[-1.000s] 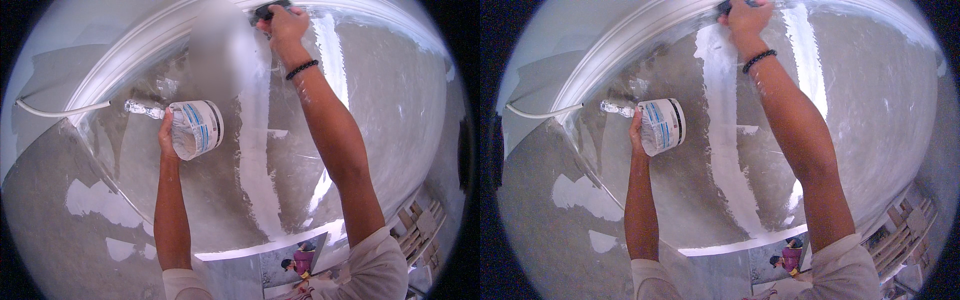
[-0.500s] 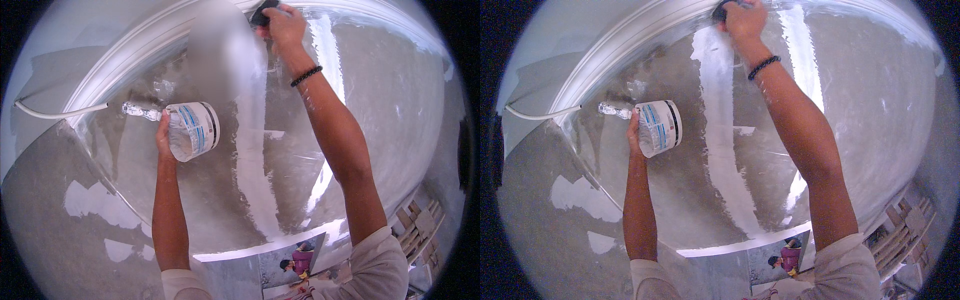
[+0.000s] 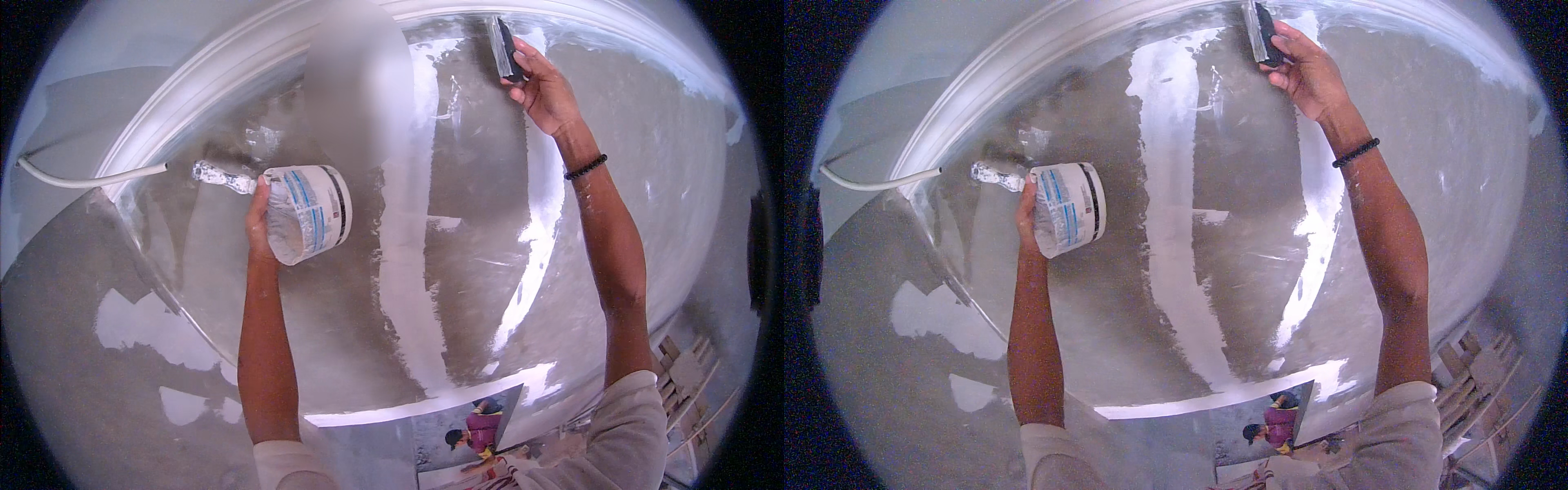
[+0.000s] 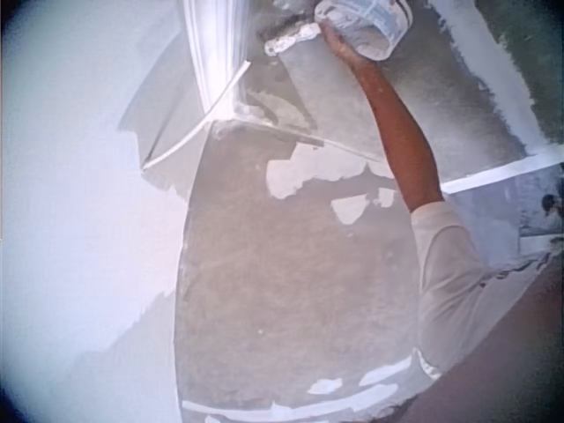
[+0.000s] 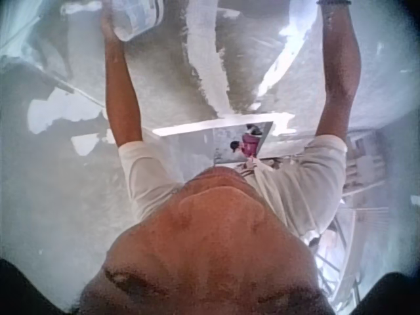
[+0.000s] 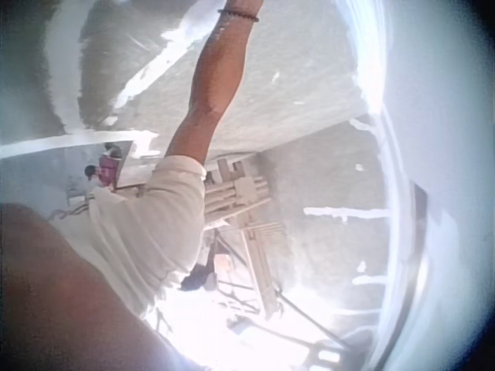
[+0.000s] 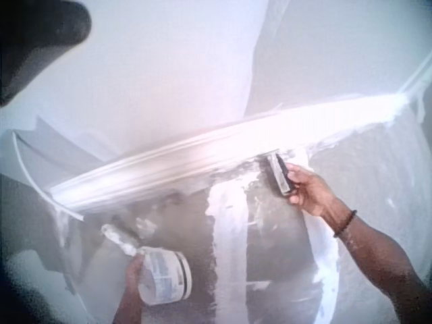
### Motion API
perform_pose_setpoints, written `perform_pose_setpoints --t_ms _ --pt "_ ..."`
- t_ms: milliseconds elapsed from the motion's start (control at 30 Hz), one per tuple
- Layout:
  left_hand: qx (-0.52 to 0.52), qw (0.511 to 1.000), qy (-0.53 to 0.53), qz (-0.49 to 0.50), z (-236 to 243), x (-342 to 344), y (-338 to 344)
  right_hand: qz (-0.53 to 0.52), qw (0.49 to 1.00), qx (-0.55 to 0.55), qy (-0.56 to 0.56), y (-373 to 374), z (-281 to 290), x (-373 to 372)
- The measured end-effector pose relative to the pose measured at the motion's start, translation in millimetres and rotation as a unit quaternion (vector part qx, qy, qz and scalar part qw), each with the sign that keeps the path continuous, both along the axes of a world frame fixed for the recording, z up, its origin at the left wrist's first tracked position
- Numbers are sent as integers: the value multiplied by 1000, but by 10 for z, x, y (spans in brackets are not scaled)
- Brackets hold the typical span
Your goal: The person applies joint compound to the ceiling joints using a putty knife and a small bucket of compound, smoothing the material along the seams.
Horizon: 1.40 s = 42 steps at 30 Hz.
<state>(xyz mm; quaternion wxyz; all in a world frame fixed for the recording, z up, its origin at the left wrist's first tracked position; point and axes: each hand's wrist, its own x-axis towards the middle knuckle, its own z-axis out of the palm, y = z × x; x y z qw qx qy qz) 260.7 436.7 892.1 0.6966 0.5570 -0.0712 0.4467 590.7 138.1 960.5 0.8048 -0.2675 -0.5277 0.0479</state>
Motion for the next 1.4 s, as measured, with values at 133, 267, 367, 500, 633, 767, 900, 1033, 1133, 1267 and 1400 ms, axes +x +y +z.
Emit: perform_pose_setpoints --t_ms 133,267,367,500,633,767,900,1033,1133,1267,1400 --pt "-10 1000 -8 14 5 -25 -4 75 993 -32 -84 -9 84 -76" --pt "-7 999 16 47 7 -49 -100 42 988 -43 -142 -93 192 -209" --pt "-17 999 0 38 -2 -32 -114 -183 966 -40 -177 -201 348 -196" --pt "-12 999 -13 50 -4 9 -120 -489 819 53 -296 -258 646 -156" --pt "-22 999 -10 44 -24 5 -85 -595 674 109 -425 -204 924 -266" --pt "-29 997 -8 67 -15 18 -137 -698 502 120 -496 -126 1122 -309" --pt "-23 998 -16 60 -37 27 -87 -695 520 95 -488 -45 1127 -336" --pt "-23 997 -16 77 -57 27 -108 -659 565 163 -468 -147 1097 -321" --pt "-29 997 -16 72 -23 29 -182 -708 467 212 -484 -286 1190 -269" --pt "-26 995 -44 83 -53 55 -108 -701 414 229 -534 -142 1302 -450" --pt "-41 992 -40 110 -76 62 -70 -697 391 253 -546 104 1366 -705"
